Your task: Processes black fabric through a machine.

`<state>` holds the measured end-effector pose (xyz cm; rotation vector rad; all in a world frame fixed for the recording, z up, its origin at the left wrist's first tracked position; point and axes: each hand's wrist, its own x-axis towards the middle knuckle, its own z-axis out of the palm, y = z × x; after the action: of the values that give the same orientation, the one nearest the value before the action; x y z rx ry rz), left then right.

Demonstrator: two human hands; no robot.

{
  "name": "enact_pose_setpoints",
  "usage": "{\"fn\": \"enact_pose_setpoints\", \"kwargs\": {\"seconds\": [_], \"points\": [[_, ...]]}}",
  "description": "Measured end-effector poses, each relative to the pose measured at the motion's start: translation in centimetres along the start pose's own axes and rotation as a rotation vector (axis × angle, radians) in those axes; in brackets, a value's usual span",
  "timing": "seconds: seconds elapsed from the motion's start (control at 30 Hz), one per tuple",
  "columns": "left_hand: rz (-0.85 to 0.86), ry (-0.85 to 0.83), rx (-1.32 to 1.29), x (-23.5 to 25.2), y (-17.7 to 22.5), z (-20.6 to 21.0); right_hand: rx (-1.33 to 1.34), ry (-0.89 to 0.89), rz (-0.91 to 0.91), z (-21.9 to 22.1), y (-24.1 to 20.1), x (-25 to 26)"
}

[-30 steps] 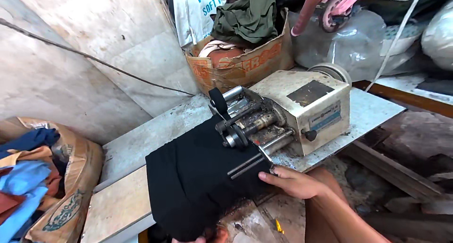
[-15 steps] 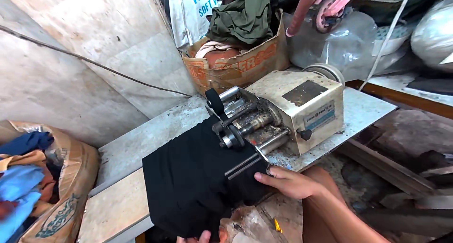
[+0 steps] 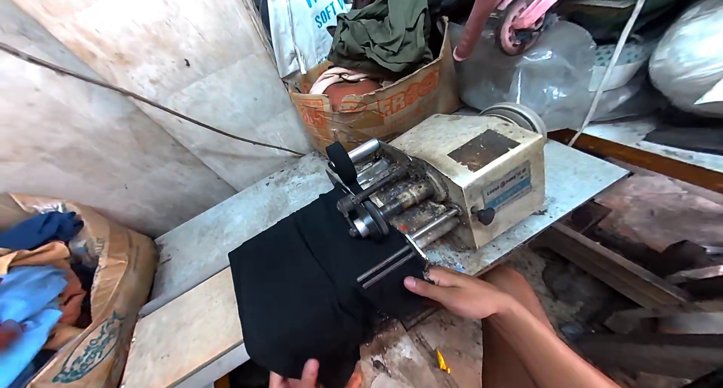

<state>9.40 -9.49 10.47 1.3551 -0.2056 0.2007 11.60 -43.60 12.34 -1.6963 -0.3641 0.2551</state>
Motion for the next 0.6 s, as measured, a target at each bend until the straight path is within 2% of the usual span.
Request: {"fn": "enact_pose_setpoints", "kwargs": {"seconds": [0.07,0.17,0.3,0.37,0.47,0.53,0.6], "points": [[-0.015,-0.046,0.03,-0.5,0.4,0.3,-0.009,-0.002,0.002,0.0,0.1,0.0],[0.055,-0.046,-0.126,-0.1,0.4,-0.6,-0.008,-0.006,0.003,0.0,0.0,-0.1],[-0.029,0.027,0.094,-0.3,1.0,1.3,-0.007,0.0,-0.013,0.1,0.0,0.0],[-0.027,-0.018,0.008,-0.7,1.6,1.7,-0.014,-0.002,-0.007,0.0,0.1,0.0],[0.045,0.044,-0.172,-0.3,0.9,0.7,-0.02,-0.008,0.005,0.1,0.0,-0.1],[0.019,0.07,-0.051,-0.1,1.1,1.5,-0.025,-0.011,0.0,0.1,-0.2,0.0],[-0.002,-0.011,0.018,-0.2,1.7,2.3,-0.02,-0.011,0.0,0.1,-0.1,0.0]]}}
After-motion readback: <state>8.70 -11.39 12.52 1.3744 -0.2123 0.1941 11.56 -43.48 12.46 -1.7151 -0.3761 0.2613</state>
